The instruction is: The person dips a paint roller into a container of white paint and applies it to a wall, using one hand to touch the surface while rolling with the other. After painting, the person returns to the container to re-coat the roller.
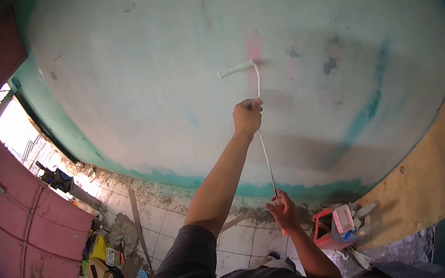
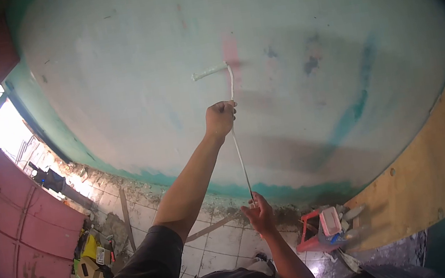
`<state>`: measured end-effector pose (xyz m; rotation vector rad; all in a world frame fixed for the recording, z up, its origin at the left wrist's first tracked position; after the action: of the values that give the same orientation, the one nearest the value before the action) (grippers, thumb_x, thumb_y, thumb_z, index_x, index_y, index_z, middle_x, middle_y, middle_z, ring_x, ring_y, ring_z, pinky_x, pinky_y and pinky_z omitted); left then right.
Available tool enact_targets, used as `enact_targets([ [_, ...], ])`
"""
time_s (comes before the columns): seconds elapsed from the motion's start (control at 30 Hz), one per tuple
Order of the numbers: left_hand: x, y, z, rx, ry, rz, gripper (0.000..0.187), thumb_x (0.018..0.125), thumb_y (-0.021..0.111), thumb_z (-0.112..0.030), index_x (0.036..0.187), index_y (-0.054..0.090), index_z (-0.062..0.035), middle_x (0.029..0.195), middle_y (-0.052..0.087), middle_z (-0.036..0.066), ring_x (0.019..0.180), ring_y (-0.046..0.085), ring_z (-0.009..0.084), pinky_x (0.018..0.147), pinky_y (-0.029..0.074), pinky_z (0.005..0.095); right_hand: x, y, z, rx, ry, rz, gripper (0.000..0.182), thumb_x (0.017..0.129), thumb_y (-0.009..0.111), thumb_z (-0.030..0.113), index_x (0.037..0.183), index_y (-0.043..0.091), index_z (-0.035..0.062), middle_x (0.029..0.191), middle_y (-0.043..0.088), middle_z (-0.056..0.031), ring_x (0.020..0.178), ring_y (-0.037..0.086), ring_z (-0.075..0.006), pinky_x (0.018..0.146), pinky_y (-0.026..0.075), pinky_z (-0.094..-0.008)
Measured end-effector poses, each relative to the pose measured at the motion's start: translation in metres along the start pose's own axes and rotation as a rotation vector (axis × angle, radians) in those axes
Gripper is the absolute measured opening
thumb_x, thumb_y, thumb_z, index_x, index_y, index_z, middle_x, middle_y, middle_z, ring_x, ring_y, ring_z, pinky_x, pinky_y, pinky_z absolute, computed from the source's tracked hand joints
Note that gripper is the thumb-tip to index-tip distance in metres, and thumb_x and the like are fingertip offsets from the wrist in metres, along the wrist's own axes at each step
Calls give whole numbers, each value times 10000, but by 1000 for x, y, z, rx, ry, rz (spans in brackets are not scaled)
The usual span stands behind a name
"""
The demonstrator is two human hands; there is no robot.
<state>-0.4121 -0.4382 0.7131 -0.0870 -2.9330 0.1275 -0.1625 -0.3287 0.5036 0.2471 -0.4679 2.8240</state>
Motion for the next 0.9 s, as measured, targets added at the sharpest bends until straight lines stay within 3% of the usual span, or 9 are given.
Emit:
enact_targets([
  [0.23, 50, -45, -45, 42, 47, -51, 304, 1003, 631, -266, 1045, 747, 12, 832, 676, 63, 732, 612, 129, 697, 513, 303, 31, 39, 32, -44, -145, -6, 510, 1010, 643, 266, 1433, 468, 38, 1081, 738, -204, 1009, 734, -342, 882, 564, -411],
  [0.37, 77, -76, -75, 42, 82, -27, 351, 993, 651, -315, 1084, 745, 10, 877, 686, 73, 762, 621, 141, 718, 523, 317, 64, 63, 60, 2, -205, -46, 542, 1001, 668, 313, 1418, 474, 26, 1010, 710, -186, 855, 696, -249, 792, 548, -357],
  [0.43, 84, -96, -93, 160, 150, 79, 409, 978, 675, -368, 1137, 733, 5, 966, 727, 112, 828, 668, 185, 765, 544, 341, 80, 77, 78, -3, -211, -82, 519, 1003, 662, 291, 1411, 485, 24, 1056, 730, -205, 964, 738, -330, 849, 567, -398],
  [0.47, 86, -113, -95, 156, 165, 79, 409, 978, 675, -368, 1137, 733, 5, 966, 727, 112, 828, 668, 185, 765, 544, 341, 89, 86, 88, -5, -225, -90, 519, 1003, 662, 291, 1411, 485, 24, 1056, 730, -205, 964, 738, -330, 849, 567, -398],
  [0.53, 82, -162, -115, 367, 427, -35, 420, 954, 715, -380, 1173, 724, -22, 1032, 750, 150, 847, 707, 228, 784, 559, 358, 105, 104, 109, -5, -271, -162, 508, 999, 665, 287, 1394, 507, 11, 1031, 725, -195, 928, 735, -325, 835, 566, -402],
  [0.7, 134, -310, -106, 562, 524, -120, 411, 918, 768, -370, 1186, 721, -62, 1014, 759, 150, 794, 734, 233, 746, 571, 366, 143, 166, 150, 64, -308, -268, 475, 986, 659, 188, 1386, 508, -19, 990, 704, -144, 807, 673, -192, 757, 549, -325],
  [0.77, 160, -370, -114, 597, 574, -213, 412, 913, 768, -379, 1167, 721, -58, 1002, 761, 144, 780, 732, 241, 739, 574, 373, 151, 194, 175, 67, -326, -305, 476, 990, 654, 187, 1390, 501, -21, 993, 703, -145, 809, 675, -195, 758, 550, -328],
  [0.87, 189, -424, -143, 626, 565, -239, 466, 909, 748, -392, 1251, 667, -87, 1184, 680, 152, 998, 690, 299, 859, 560, 426, 161, 222, 210, 68, -351, -341, 483, 999, 643, 188, 1404, 483, -19, 1000, 703, -148, 812, 680, -203, 761, 552, -335],
  [0.9, 201, -433, -151, 615, 580, -229, 466, 909, 748, -392, 1251, 667, -87, 1184, 680, 152, 998, 690, 299, 859, 560, 426, 165, 230, 221, 72, -351, -340, 488, 1003, 637, 191, 1414, 473, -15, 1004, 704, -149, 815, 682, -207, 762, 553, -340],
])
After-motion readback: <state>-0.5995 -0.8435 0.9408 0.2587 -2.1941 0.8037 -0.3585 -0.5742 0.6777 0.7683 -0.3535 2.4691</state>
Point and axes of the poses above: each hand's wrist, its own x-axis towards the middle knuckle, its own y-axis out of the palm, z = x × y, the point moved 10 cm from there along x, towards the middle knuckle
